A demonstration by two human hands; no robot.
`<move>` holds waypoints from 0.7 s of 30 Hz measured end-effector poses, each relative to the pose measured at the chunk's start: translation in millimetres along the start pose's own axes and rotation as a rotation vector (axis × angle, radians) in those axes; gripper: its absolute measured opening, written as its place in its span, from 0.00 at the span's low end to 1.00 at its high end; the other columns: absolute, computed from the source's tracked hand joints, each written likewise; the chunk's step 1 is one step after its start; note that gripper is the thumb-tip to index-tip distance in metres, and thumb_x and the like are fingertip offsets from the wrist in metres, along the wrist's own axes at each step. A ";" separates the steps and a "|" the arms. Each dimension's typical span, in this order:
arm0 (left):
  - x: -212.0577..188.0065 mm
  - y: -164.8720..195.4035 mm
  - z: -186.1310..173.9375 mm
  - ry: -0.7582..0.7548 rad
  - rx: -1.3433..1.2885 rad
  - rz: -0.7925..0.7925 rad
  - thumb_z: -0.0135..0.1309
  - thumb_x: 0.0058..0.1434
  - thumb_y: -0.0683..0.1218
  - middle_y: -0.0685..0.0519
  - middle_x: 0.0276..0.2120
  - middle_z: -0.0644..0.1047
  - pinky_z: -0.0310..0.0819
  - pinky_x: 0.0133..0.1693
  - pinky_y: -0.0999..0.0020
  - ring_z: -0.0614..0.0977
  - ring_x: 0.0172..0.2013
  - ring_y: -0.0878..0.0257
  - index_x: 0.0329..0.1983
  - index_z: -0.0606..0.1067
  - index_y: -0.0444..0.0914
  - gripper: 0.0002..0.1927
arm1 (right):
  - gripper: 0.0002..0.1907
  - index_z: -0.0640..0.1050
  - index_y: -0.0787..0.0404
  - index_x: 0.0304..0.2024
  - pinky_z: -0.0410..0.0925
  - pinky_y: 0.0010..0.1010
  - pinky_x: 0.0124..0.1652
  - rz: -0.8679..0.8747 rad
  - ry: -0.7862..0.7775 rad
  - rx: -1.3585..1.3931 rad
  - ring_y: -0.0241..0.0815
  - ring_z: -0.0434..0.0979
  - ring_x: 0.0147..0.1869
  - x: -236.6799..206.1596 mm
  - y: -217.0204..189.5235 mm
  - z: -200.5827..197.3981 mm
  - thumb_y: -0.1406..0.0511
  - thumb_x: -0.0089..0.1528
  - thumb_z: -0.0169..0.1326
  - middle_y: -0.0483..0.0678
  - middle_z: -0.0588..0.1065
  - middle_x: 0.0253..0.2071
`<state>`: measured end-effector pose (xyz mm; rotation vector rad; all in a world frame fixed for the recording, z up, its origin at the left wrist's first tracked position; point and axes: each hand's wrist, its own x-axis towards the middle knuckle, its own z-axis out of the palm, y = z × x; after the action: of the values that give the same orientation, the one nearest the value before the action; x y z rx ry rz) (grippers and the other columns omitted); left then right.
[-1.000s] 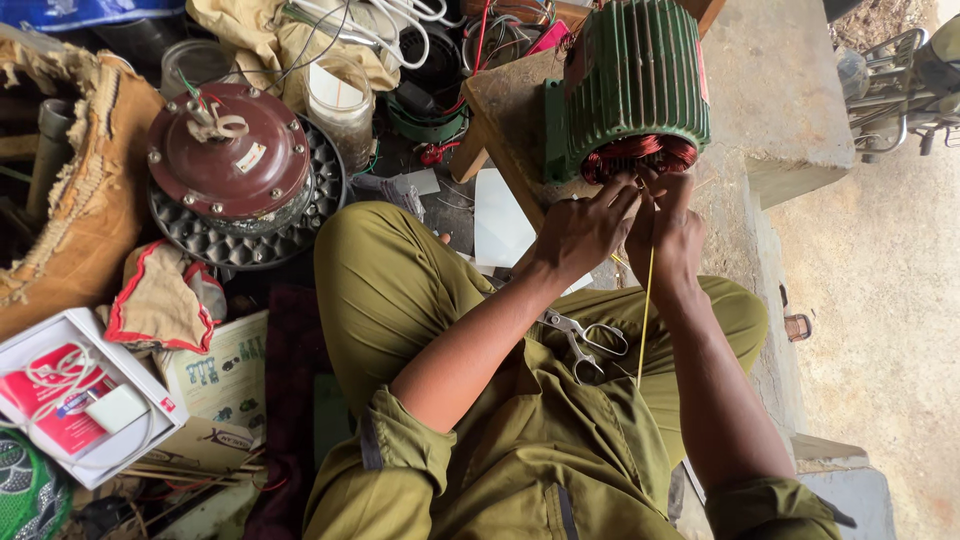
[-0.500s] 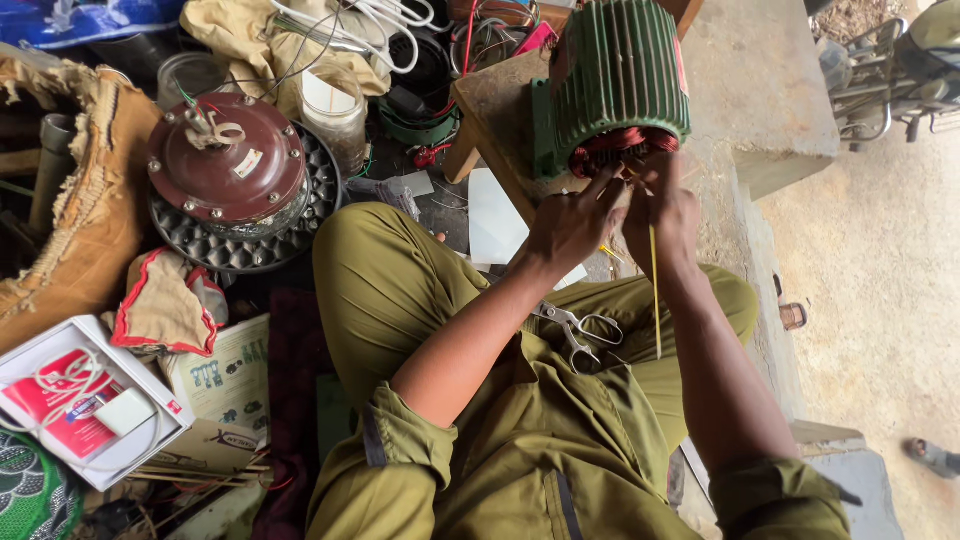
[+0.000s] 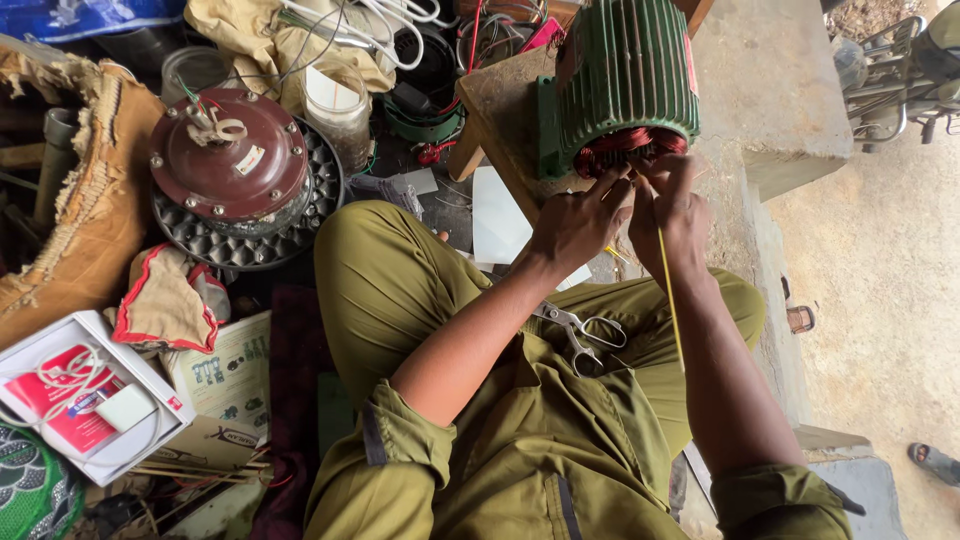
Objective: The person sits on the floor and works on a green electric motor. They use a yellow stick to push and arrange copper windings inside the motor casing.
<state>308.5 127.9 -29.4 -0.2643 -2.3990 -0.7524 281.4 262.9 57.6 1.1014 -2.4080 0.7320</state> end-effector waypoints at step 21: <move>-4.4 -8.8 -4.3 0.025 -0.174 -0.023 0.53 0.70 0.56 0.50 0.66 0.71 0.77 0.22 0.65 0.83 0.23 0.57 0.58 0.72 0.37 0.22 | 0.11 0.62 0.63 0.49 0.54 0.27 0.16 -0.087 0.096 -0.155 0.34 0.59 0.14 -28.8 3.7 10.5 0.76 0.71 0.50 0.62 0.83 0.51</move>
<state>311.1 118.2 -33.3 -0.2958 -2.3193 -0.9710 294.9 275.1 32.6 1.0762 -2.2779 0.5475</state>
